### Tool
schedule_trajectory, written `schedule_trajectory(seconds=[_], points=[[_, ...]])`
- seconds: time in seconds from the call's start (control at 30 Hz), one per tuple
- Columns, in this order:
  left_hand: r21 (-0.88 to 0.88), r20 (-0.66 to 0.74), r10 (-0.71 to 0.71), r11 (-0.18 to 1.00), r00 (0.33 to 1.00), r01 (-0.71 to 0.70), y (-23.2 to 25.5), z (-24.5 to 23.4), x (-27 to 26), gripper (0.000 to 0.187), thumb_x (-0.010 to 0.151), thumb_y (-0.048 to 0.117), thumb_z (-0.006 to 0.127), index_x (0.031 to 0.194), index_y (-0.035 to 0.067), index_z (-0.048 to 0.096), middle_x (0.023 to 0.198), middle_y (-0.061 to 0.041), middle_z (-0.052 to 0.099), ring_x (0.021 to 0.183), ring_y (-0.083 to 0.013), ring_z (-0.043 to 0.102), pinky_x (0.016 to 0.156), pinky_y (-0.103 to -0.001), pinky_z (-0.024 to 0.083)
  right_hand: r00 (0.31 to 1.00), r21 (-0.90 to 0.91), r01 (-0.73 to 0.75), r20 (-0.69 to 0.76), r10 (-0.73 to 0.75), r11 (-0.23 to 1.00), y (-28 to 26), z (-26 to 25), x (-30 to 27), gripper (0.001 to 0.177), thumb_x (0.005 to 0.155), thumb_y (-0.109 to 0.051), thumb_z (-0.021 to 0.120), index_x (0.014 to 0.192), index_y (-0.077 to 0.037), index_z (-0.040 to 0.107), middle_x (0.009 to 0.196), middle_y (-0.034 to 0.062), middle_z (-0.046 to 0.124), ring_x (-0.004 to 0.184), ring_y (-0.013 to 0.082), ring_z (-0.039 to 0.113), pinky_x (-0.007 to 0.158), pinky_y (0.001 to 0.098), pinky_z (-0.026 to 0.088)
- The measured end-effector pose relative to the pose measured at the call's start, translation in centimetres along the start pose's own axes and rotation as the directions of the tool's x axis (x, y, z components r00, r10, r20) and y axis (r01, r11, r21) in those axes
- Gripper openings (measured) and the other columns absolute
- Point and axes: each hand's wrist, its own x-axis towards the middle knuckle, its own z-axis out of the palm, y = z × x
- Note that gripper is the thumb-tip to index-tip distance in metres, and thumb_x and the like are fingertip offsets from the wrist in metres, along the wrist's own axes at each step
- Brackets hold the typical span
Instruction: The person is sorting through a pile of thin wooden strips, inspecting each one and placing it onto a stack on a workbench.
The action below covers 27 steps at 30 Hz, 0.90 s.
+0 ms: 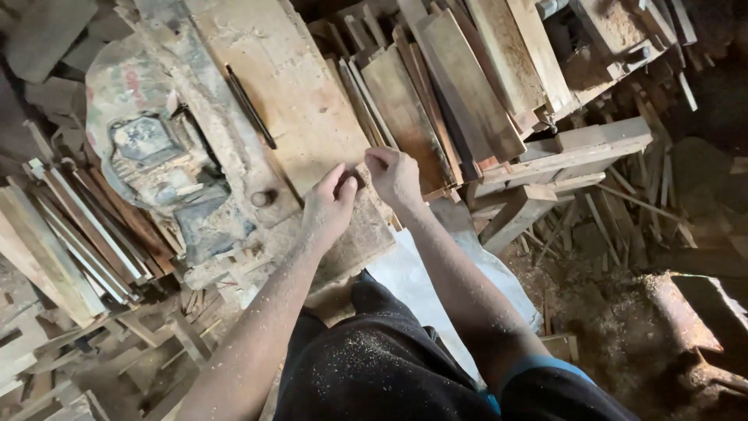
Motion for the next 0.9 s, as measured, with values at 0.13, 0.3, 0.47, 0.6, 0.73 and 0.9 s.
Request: schedule_trajectory(seconds=[0.13,0.3,0.47,0.6,0.73,0.9], points=[[0.051,0.023,0.004,0.999,1.0,-0.005,-0.4,4.5,2.0,0.046,0.097,0.035,0.063,0.136,0.012,0.065,0.124,-0.016,0.071,0.117,-0.0284,0.068,0.098,-0.04,0.058,0.966,-0.307,-0.254,-0.035,0.255,0.917,8.5,-0.6,3.7,0.014,0.087,-0.033,0.077,0.1,-0.036,0.08,0.085,0.0028,0.078,0.088,0.0291,0.077,0.084,0.0444,0.064],[0.002,-0.05,-0.021,1.0,0.999,0.021,0.1,6.0,3.0,0.042,0.096,0.027,0.065,0.133,0.006,0.065,0.121,-0.017,0.072,0.116,-0.0316,0.067,0.098,-0.044,0.057,0.952,-0.541,-0.17,0.126,0.28,0.823,10.5,0.1,5.3,0.021,0.085,-0.033,0.078,0.105,-0.035,0.079,0.091,0.0073,0.079,0.094,0.0353,0.078,0.086,0.0458,0.065],[-0.034,-0.122,-0.038,0.999,0.992,0.034,1.4,6.1,2.7,0.04,0.095,0.023,0.065,0.13,0.003,0.067,0.116,-0.022,0.073,0.115,-0.0352,0.068,0.096,-0.047,0.058,0.97,-0.718,0.026,0.188,0.157,0.695,8.5,-0.6,5.4,0.02,0.082,-0.011,0.066,0.098,-0.017,0.077,0.083,0.0095,0.077,0.085,0.0352,0.078,0.078,0.044,0.066],[-0.027,-0.134,-0.077,0.997,0.988,0.074,2.3,5.7,2.1,0.04,0.093,0.025,0.067,0.128,0.007,0.069,0.116,-0.019,0.074,0.115,-0.0336,0.067,0.096,-0.044,0.058,0.957,-0.728,0.046,0.229,0.179,0.684,9.1,-0.6,5.9,0.015,0.082,-0.022,0.067,0.093,-0.019,0.077,0.085,0.008,0.078,0.088,0.0322,0.078,0.08,0.0424,0.065],[0.007,-0.109,-0.074,0.997,0.991,0.075,2.3,5.6,1.8,0.04,0.091,0.027,0.069,0.128,0.013,0.071,0.112,-0.015,0.076,0.112,-0.031,0.07,0.093,-0.042,0.059,0.963,-0.692,-0.007,0.191,0.193,0.721,9.5,-1.1,5.5,0.02,0.084,-0.037,0.07,0.091,-0.019,0.078,0.085,0.0107,0.078,0.088,0.0347,0.078,0.081,0.0452,0.065],[0.016,-0.11,-0.067,0.997,0.992,0.07,0.0,5.9,2.8,0.04,0.09,0.03,0.07,0.127,0.016,0.072,0.11,-0.014,0.075,0.111,-0.0298,0.07,0.091,-0.043,0.059,0.98,-0.691,-0.035,0.116,0.159,0.722,9.1,-1.9,5.4,0.025,0.087,-0.04,0.073,0.093,-0.016,0.074,0.087,0.0133,0.076,0.091,0.0358,0.077,0.083,0.0483,0.064]])
